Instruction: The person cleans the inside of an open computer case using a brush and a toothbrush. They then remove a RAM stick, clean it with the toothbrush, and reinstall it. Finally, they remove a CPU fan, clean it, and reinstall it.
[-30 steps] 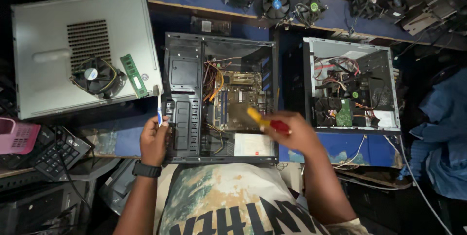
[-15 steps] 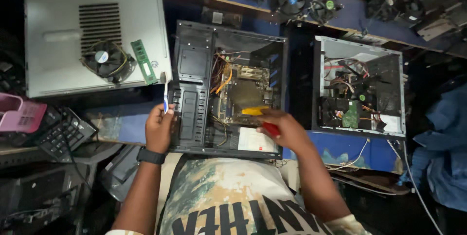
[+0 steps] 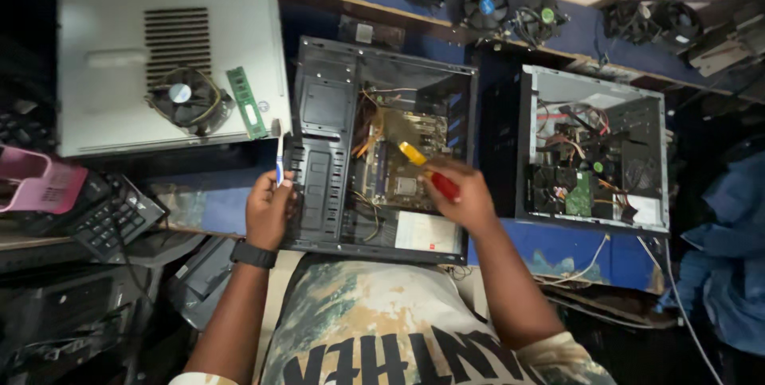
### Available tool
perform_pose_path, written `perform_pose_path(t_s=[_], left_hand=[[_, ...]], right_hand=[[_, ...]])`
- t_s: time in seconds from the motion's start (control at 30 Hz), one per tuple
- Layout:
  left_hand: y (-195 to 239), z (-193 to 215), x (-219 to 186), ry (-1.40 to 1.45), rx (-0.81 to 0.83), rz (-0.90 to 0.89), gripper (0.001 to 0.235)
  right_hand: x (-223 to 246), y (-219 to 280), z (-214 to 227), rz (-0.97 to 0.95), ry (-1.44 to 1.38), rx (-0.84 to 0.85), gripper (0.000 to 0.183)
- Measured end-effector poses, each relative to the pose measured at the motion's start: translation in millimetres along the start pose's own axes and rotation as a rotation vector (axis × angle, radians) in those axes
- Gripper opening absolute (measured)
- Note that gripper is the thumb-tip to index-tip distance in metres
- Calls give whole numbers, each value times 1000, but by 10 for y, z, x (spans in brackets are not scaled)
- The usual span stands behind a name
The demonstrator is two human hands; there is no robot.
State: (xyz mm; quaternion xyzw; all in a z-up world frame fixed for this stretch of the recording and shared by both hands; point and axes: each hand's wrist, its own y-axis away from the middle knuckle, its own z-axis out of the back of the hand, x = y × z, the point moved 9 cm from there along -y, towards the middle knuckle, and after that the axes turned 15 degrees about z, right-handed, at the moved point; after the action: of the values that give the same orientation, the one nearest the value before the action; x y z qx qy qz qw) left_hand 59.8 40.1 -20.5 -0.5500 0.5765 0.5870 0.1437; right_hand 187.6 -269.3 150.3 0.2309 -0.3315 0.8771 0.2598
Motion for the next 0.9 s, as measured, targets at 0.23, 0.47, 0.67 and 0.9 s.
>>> perform_pose_path(t_s=[0.23,0.47,0.67,0.9], left_hand=[[-24,29,22,94,50,-28,16],[-60,70,67,113,55,-13,15],[26,48,51,-78,-57,-1,15],[263,-272,-290,-489,-4,-268,20]], right_hand=[[-499,437,-263,-300,-189,-72,20],[-676,750,-565,-466,-282,-170,21],[-260,543,-419,-289,-200,-243,17],[-99,562,-168,-321,0,-333,18]])
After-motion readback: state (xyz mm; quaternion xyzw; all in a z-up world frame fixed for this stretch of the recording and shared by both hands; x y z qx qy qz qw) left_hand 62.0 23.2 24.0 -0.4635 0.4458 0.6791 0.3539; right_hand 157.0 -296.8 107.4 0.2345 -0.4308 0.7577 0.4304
